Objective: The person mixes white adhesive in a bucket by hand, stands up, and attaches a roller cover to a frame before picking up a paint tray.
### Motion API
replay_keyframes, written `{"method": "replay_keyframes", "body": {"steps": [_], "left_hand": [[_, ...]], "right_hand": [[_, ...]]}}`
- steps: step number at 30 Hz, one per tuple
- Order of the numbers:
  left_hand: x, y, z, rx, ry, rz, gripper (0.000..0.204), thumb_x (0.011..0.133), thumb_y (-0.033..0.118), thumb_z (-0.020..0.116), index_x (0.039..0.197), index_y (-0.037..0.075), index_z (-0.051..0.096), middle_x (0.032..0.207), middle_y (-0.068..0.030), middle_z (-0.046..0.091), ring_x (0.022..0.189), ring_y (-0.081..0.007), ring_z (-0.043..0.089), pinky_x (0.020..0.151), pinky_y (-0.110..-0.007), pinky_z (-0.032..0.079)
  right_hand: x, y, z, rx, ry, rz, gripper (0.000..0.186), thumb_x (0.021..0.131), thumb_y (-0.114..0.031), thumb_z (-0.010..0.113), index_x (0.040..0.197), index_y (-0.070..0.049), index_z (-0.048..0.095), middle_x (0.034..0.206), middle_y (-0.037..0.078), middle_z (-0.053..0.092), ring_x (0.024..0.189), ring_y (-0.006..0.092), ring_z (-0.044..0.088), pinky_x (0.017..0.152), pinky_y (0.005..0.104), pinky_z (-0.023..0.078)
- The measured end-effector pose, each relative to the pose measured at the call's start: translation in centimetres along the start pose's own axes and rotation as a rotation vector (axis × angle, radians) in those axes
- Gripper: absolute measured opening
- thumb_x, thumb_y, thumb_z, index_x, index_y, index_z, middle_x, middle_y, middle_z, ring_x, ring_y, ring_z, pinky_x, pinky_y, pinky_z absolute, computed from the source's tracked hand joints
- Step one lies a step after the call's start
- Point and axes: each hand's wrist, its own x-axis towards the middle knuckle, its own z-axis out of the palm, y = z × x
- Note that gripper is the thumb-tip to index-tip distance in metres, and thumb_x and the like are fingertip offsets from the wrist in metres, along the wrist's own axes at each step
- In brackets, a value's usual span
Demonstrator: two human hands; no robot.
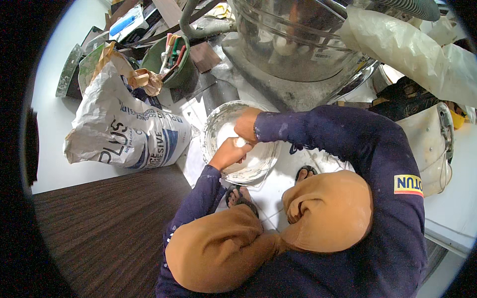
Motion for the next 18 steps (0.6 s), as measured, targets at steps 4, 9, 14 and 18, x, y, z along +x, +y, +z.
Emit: {"method": "replay_keyframes", "body": {"steps": [4,9,14,18], "left_hand": [[-1.9,2.1,1.8,0.447,0.284,0.43,0.051,0.078,0.019,0.069,0.121,-0.003,0.052,0.097,-0.0205,0.064,0.098,-0.0386,0.063,0.09,-0.043,0.049],[-2.0,0.3,3.2,0.884,0.552,0.782,0.059,0.075,0.012,0.066,0.128,-0.001,0.046,0.122,-0.02,0.054,0.117,-0.0339,0.05,0.097,-0.041,0.041],[-1.2,1.4,3.3,0.963,0.438,0.554,0.058,0.066,0.022,0.079,0.113,0.0,0.054,0.089,-0.0216,0.065,0.087,-0.0357,0.066,0.074,-0.041,0.052],[0.0,1.6,2.3,1.054,0.403,0.464,0.039,0.067,0.031,0.081,0.084,0.0,0.063,0.065,-0.0195,0.064,0.064,-0.0379,0.066,0.064,-0.043,0.054]], "right_hand": [[-0.6,2.1,1.6,0.418,-0.518,0.346,0.027,0.069,-0.034,0.074,0.071,-0.007,0.072,0.07,0.012,0.068,0.066,0.0253,0.066,0.062,0.0393,0.053],[-2.0,2.9,2.3,1.042,-0.63,0.414,0.034,0.083,-0.041,0.065,0.085,-0.007,0.068,0.066,0.001,0.06,0.056,0.0118,0.055,0.052,0.0263,0.045],[-4.2,0.9,2.5,1.493,-0.502,0.205,0.03,0.08,-0.036,0.067,0.075,-0.006,0.062,0.059,0.0,0.049,0.048,0.0111,0.047,0.045,0.0266,0.042],[-1.0,-0.9,3.1,0.878,-0.512,0.506,0.023,0.067,-0.029,0.074,0.066,-0.007,0.068,0.057,0.009,0.059,0.058,0.0227,0.06,0.053,0.0356,0.049]]}}
